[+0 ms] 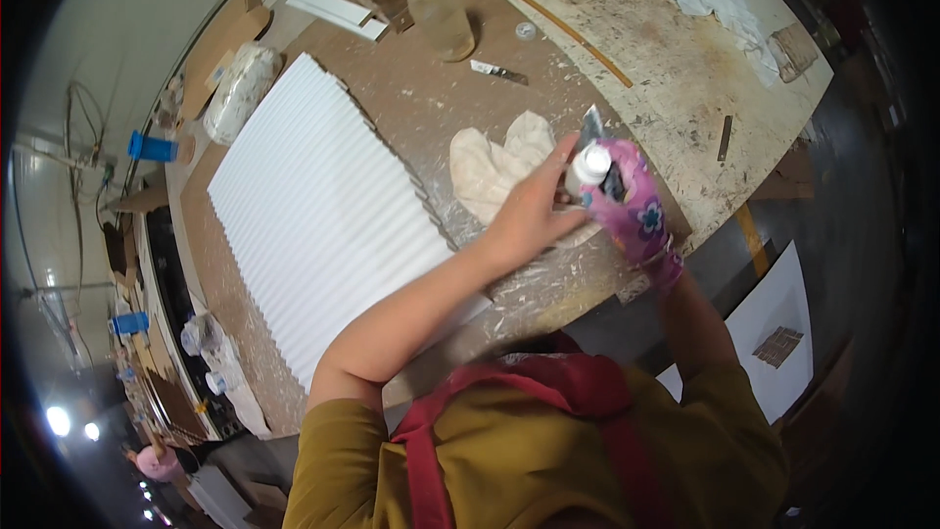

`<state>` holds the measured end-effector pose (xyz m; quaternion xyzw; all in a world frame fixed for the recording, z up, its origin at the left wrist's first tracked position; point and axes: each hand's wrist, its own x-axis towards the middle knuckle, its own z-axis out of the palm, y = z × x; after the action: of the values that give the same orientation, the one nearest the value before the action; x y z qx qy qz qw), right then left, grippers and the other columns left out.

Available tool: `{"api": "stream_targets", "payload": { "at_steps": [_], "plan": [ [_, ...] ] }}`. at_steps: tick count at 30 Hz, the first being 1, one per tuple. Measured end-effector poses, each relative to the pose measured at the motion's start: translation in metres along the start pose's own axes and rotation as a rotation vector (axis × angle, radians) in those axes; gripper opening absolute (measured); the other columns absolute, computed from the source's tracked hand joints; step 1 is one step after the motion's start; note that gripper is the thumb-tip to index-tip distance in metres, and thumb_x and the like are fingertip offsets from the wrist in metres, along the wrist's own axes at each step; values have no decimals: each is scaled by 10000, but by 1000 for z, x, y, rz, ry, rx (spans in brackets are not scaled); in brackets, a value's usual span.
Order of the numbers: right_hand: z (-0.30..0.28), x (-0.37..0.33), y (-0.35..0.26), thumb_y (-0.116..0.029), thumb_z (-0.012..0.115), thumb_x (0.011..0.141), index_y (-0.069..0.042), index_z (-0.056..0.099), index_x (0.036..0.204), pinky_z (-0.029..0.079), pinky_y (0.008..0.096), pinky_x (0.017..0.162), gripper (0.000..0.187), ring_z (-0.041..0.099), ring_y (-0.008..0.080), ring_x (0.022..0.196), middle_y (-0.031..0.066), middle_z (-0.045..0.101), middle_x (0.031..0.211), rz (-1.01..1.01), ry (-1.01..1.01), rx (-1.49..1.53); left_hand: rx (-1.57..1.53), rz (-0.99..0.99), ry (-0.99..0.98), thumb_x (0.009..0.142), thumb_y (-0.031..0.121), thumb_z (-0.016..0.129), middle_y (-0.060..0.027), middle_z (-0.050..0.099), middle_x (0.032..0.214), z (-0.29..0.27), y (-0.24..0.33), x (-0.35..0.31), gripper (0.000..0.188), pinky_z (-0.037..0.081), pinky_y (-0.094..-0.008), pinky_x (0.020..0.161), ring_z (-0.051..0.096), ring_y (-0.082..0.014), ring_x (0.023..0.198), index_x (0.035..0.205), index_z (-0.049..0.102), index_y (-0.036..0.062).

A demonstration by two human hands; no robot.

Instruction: The person wipes a corrugated white furniture component using a cloth and a spray bottle, and applies a substance from a small bottle to the edges.

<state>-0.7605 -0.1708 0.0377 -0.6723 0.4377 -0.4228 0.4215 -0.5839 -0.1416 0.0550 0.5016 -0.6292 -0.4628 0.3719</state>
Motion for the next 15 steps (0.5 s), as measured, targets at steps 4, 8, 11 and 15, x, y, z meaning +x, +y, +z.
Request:
{"api": "stream_targets", "payload": {
  "at_steps": [4,8,11,15],
  "plan": [
    [-21,54,27,-4,669,791,-2,527,1209,458,305,915,442,558,193,1035,93,538,1143,71,151,95,265,21,64,860,136,663,-139,593,1197,-53,-20,89,421,542,-326,794,641,-222,978,1261,555,63],
    [-27,99,60,-81,687,796,14,524,1203,468,333,908,449,575,252,1040,138,559,1137,-24,128,-182,675,331,166,852,96,620,-182,579,1205,-79,-58,183,386,510,-396,862,616,-336,1013,1230,565,45],
    [-19,114,61,-138,686,797,12,528,1193,465,359,926,452,572,306,1062,169,566,1128,-11,41,-254,897,429,211,844,103,601,-192,568,1223,-78,-96,230,411,474,-427,920,578,-382,1062,1248,548,55],
    [-19,128,73,-156,683,788,-6,538,1177,453,374,956,441,566,330,1073,168,561,1153,-180,-86,-413,1062,199,65,828,129,611,-207,606,1168,-78,-122,253,349,465,-439,910,581,-412,1030,1167,604,43]
  ]
}}
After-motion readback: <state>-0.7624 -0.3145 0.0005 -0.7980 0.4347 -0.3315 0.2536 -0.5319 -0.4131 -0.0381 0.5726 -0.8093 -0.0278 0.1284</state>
